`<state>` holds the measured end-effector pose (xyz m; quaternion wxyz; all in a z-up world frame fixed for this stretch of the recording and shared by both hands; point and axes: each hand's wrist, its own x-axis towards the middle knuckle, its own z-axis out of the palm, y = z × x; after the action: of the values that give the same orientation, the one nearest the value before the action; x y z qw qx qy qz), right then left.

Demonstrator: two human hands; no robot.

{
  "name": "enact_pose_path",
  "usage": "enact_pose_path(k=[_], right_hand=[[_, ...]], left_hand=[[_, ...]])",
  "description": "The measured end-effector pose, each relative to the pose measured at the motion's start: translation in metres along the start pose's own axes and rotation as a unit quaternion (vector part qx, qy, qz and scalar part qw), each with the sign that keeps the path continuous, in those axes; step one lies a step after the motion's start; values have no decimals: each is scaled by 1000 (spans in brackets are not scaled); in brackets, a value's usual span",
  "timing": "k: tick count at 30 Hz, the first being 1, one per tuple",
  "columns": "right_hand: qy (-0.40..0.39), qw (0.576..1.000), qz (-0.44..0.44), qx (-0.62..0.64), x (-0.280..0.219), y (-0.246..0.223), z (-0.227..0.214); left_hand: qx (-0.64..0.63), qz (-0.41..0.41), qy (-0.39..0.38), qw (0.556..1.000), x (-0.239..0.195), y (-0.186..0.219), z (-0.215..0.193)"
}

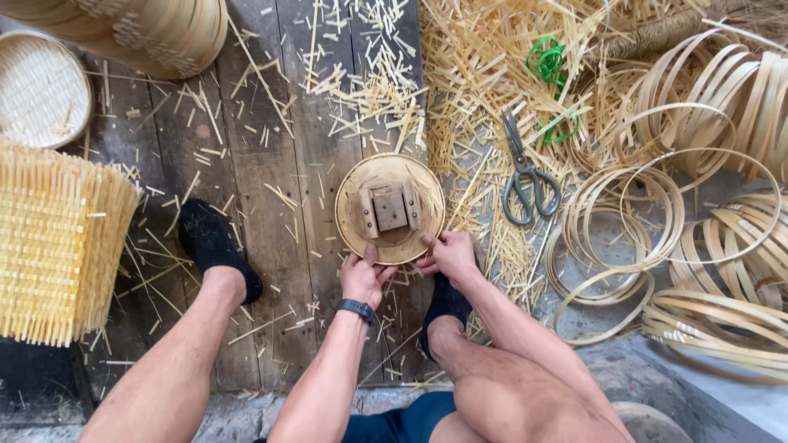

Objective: The person sits on the floor and repeatedly trims the edges of woven bamboo mats using shears. They place a circular bamboo frame onto a mat, trim the excess, and stack the finished pieces.

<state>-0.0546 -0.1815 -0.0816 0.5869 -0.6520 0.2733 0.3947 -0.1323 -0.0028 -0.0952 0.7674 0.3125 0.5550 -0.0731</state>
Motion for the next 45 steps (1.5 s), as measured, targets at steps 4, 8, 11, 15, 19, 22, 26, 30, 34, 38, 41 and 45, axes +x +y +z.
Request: enact_pose_path(k=[4, 8, 11, 15, 19, 22, 26, 30, 34, 38, 41, 45], right_hand=[[-54, 997, 16, -47, -17, -33, -10], [-160, 979, -29, 121, -40, -69, -12], [-213, 947, 13, 241, -52, -91, 1], [-209, 934, 12, 289, -58, -97, 17], [-212, 935, -17, 285, -56, -90, 19], [-230, 933, -17, 275, -57, -87, 10], [-221, 931, -53, 286, -64, -85, -23], [-140, 946, -132, 261, -55, -76, -62], [43, 977, -110, 179, -29, -67, -90], [269, 948, -87, -144, -2, -54, -94], [314, 905, -51, -283, 8, -47, -91], [321, 889, -56, -322, 18, -55, -80]], left_hand=[[224, 93, -20, 970, -29, 72, 8], [427, 389, -143, 804, -63, 126, 23], [382, 419, -189, 802, -81, 113, 62], [338, 507, -104, 786, -84, 89, 82], [353, 524, -101, 768, -51, 90, 70], [381, 484, -86, 783, -13, 94, 48], [345, 375, -45, 859, 54, 131, 5], [451, 322, 53, 831, 98, 161, -21], [517, 576, 126, 620, 92, 136, 11], [703, 551, 72, 445, 64, 59, 70], [678, 536, 73, 497, 52, 30, 85], [629, 581, -9, 517, 34, 58, 61]])
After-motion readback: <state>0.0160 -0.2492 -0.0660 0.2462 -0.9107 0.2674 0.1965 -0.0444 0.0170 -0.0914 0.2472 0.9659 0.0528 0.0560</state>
